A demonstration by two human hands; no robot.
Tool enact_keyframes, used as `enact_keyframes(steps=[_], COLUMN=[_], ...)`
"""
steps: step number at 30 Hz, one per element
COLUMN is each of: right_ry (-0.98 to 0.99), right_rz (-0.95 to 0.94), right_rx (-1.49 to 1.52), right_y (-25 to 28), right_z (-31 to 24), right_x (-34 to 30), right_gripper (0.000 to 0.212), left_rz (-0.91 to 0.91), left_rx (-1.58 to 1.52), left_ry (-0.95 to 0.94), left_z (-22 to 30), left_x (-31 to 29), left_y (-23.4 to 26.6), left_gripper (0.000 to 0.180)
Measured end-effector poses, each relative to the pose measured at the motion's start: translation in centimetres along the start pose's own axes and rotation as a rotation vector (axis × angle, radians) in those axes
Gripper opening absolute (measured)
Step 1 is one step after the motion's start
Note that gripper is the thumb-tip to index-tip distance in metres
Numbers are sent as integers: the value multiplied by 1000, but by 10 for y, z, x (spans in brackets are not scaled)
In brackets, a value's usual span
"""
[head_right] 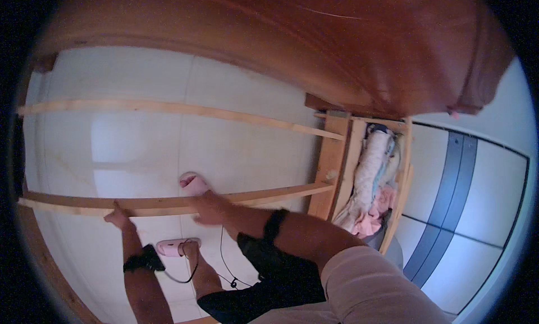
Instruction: Rinsing a mop in the bathroom and then placing wooden slats into a bed frame in a bedroom.
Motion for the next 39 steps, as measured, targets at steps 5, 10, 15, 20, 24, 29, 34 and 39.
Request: enact_keyframes(steps=[5,10,15,20,24,29,34,39], right_ry=[-380,-599,-579,-246,-242,-297,-401,-363], right_rz=[-365,-341,-474,-298,-15,-32,95,322], right_rx=[51,-145,272,457,494,280,536,737], right_y=[-60,-157,-348,-413,-375,-325,-282,-255], right_z=[102,198,138,41,35,72,121,171], right_x=[-191,-431,-562,-561,-540,-524,-531,-555], right_gripper=[44,36,45,42,30,27,37,41], left_rz=[-575,-996,-856,-756,-776,-644,-652,-927], left_rx=[-135,420,676,648,510,457,531,577], left_ry=[92,189,298,200,148,227,319,166], left_z=[29,-8,24,97,131,104,39,-27], left_x=[-63,-132,-163,-175,-202,-247,-341,-400], left_y=[97,250,406,483,495,554,589,596], left_gripper=[63,48,50,46,42,43,46,39])
Point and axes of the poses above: each hand's wrist, its own x-axis towards the middle knuckle, its own y-axis out of the back of the hand, z = x × y, the point moved 4 cm from there along x, towards the middle knuckle
